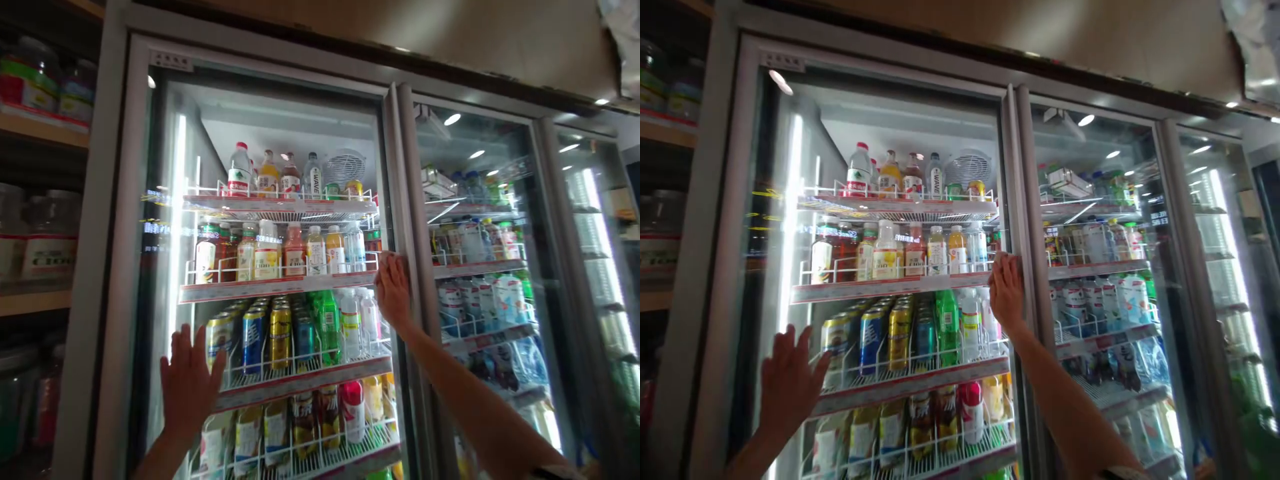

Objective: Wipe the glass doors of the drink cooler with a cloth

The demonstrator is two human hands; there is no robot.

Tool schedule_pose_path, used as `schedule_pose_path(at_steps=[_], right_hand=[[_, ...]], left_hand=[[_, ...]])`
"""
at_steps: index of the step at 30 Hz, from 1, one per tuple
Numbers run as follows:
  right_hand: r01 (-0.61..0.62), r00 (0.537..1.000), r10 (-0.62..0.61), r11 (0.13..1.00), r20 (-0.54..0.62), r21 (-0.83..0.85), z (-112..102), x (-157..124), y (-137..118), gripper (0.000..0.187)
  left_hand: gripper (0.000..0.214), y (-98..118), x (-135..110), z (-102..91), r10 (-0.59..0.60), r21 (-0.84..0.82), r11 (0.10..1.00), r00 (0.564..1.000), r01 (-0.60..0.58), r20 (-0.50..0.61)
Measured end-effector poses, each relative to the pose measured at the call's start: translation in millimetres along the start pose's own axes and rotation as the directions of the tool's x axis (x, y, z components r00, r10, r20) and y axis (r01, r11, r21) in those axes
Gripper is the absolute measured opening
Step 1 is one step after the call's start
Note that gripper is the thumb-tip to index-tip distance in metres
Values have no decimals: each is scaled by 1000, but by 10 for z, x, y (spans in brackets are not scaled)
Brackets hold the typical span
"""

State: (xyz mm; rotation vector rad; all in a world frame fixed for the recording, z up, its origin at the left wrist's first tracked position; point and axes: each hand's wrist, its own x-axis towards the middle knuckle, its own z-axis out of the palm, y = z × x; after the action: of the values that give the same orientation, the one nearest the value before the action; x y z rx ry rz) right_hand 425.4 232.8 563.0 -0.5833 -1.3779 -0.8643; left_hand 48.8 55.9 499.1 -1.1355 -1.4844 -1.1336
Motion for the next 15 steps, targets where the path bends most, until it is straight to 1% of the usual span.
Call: schedule_pose_path(at_steps=[2, 4, 5, 7, 9, 10, 11, 13, 15], right_hand=[[32, 999, -34, 999, 36, 39, -73, -199, -54, 61], [84, 988, -98, 989, 115, 121, -115, -401, -225, 63], [98, 983, -121, 981, 136, 169, -118, -463, -332, 64], [100, 981, -140, 958, 134, 267, -87, -461, -546, 64], [62, 986, -114, 927, 120, 370, -33, -315, -724, 62], [27, 988, -87, 907, 125, 420, -9, -218, -789, 59], [-20, 989, -52, 885, 142, 465, 9, -126, -835, 55], [-123, 982, 21, 830, 190, 544, 17, 14, -867, 50], [-190, 972, 61, 776, 229, 601, -20, 82, -823, 48]], left_hand=[[62, 91, -8, 13, -9, -18, 1000, 999, 9, -38], [62, 245, -24, 23, 42, -64, 997, 996, -47, -76], [61, 365, -33, 28, 85, -106, 990, 992, -95, -91], [60, 703, -41, 41, 195, -228, 950, 975, -214, -106], [59, 1142, -25, 74, 290, -372, 877, 952, -306, -98], [57, 1375, -5, 103, 314, -438, 840, 945, -320, -87], [56, 1601, 23, 143, 321, -494, 810, 944, -316, -77], [54, 1997, 101, 251, 297, -570, 770, 952, -287, -78], [53, 2287, 201, 385, 275, -577, 764, 954, -290, -115]])
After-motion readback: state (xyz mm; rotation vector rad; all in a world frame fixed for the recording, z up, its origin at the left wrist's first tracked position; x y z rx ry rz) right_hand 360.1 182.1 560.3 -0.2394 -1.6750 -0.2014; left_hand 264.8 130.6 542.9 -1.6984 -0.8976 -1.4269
